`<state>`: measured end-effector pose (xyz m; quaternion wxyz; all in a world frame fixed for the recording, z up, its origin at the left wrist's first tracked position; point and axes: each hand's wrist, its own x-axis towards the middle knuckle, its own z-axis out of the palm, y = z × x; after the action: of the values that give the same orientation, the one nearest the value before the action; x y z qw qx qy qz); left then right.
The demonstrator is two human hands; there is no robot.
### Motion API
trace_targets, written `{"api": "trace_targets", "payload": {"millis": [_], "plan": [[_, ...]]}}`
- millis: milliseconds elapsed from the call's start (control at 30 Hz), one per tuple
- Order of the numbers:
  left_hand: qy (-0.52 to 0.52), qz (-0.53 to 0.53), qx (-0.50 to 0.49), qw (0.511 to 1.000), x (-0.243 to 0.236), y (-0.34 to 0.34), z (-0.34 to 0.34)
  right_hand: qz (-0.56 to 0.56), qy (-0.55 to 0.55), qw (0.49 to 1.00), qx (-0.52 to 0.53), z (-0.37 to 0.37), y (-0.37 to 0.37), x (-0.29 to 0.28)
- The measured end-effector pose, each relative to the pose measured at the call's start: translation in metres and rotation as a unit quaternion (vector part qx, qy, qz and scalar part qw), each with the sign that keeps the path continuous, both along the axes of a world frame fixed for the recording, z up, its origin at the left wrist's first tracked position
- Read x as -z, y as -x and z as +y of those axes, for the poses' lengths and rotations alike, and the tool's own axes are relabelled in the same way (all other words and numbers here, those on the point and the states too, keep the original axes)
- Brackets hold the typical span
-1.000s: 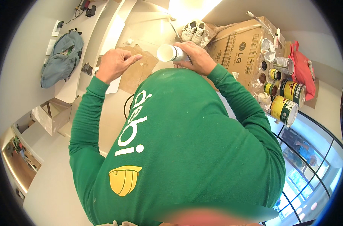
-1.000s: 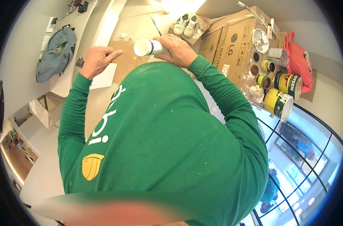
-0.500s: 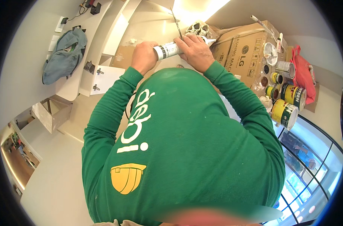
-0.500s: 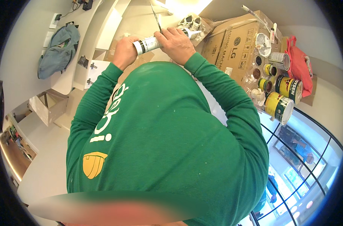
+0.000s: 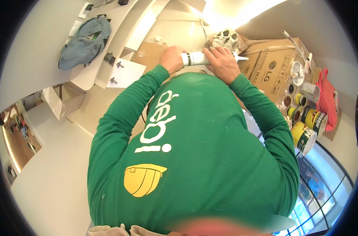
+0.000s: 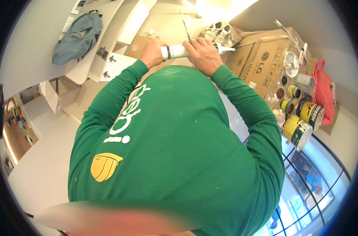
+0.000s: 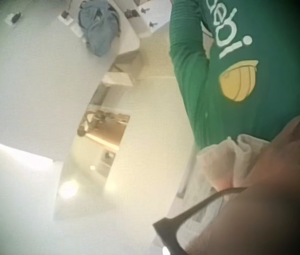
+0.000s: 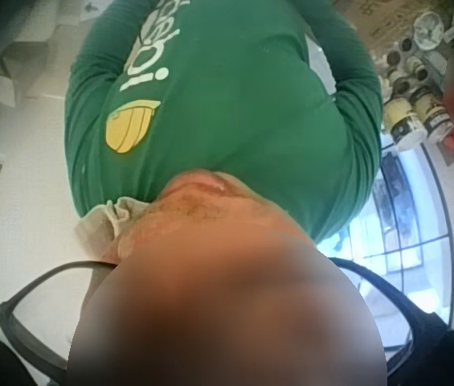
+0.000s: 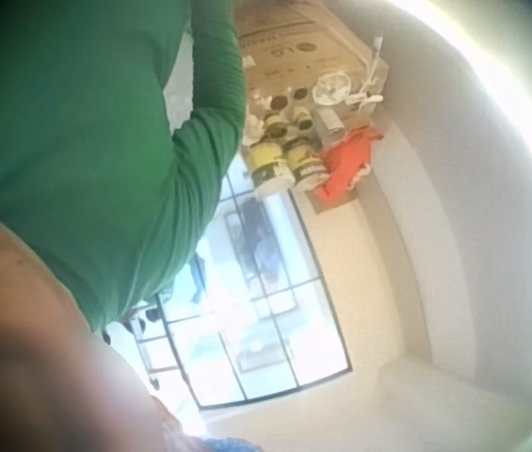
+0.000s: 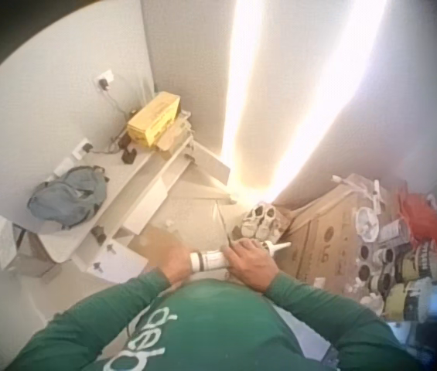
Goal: The person retrieves a paint tube from a cabinet, opens it, and squeezes paint into a small cup. They then stir the paint with a stick and transfer some into another container.
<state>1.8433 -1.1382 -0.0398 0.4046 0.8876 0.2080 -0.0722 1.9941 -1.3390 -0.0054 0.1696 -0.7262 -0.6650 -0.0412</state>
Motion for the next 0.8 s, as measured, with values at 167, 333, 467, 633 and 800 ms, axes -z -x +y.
{"api": "trace_targets", "payload": {"millis": [167, 333, 467, 633, 800], "plan": [[0.2, 0.062, 0.019, 0.978, -0.004, 0.01, -0.001, 0.064, 0.1, 0.993, 0.016, -0.009, -0.009, 0.005], [0.358, 0.037, -0.074, 0.93, -0.012, 0.021, 0.002, 0.047, 0.028, 0.998, -0.024, 0.0, -0.007, 0.014], [0.106, 0.003, -0.124, 0.987, -0.012, 0.017, -0.009, 0.047, 0.006, 0.996, -0.069, 0.006, -0.02, 0.013], [-0.071, 0.05, -0.183, 0.979, -0.026, 0.053, 0.027, 0.043, 0.19, 0.981, 0.016, -0.017, -0.074, 0.009], [0.061, -0.034, -0.189, 0.979, -0.038, 0.032, 0.011, 0.196, 0.046, 0.977, -0.077, -0.025, -0.095, 0.019]]}}
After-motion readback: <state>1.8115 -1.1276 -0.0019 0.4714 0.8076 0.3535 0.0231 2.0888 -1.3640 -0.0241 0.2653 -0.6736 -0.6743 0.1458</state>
